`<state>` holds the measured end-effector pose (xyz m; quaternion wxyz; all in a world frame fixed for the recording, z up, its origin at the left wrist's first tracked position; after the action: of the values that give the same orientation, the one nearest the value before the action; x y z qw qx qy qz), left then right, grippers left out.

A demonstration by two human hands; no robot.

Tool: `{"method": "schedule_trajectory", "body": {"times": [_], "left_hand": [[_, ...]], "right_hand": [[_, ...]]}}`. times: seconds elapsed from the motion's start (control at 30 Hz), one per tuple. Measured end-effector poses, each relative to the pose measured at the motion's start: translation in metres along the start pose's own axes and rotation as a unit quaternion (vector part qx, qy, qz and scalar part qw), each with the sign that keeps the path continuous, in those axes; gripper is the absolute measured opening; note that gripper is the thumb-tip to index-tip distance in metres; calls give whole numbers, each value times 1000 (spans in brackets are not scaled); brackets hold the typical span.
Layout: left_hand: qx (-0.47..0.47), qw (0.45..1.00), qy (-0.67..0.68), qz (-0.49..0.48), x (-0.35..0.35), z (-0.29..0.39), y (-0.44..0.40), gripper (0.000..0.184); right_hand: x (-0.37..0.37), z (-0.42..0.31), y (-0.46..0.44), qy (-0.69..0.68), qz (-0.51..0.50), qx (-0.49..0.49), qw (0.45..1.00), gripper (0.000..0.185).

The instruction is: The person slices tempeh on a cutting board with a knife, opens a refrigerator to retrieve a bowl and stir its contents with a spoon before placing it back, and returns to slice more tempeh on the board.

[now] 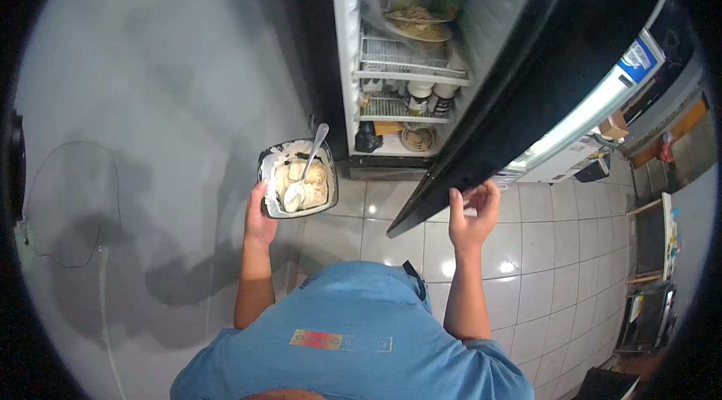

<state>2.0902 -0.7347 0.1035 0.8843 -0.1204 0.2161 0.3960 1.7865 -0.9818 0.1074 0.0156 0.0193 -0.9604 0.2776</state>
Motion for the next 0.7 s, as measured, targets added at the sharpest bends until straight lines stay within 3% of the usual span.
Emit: {"method": "schedule_trajectory", "body": {"times": [0.07,0.23,0.27,0.37,0.4,0.63,0.7], "left_hand": [[-8,1000,-13,10,-3,6,5,53],[4,997,-20,71,-37,37,30,51],[-2,999,-12,47,-34,32,24,52],[-8,998,-26,62,-53,44,30,53],[-20,998,-35,55,-27,26,25,51],[-65,993,-28,95,-38,18,30,52],[-41,988,-10,149,-41,10,34,52]], "right_hand": [[-10,-1,-14,7,-12,15,1000,48],[-44,-7,-59,0,-35,27,999,39],[-56,-3,-70,35,-30,76,996,36],[-86,1,-97,-8,-44,42,998,34],[-111,6,-89,-1,-56,50,997,34],[-196,-9,-107,3,-52,144,988,25],[-219,-9,-106,-8,-62,160,985,24]]}}
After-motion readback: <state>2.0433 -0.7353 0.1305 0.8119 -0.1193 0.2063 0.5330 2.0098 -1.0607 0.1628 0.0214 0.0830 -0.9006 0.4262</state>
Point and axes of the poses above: each hand's wrist, its own y-axis away from the middle knuckle, its own x-axis out of the back of the hand, z = x × y, the point moved 1 cm from there along -y, towards the middle knuckle, and after that the axes turned 2 degrees about -x, right-handed, at the moved point
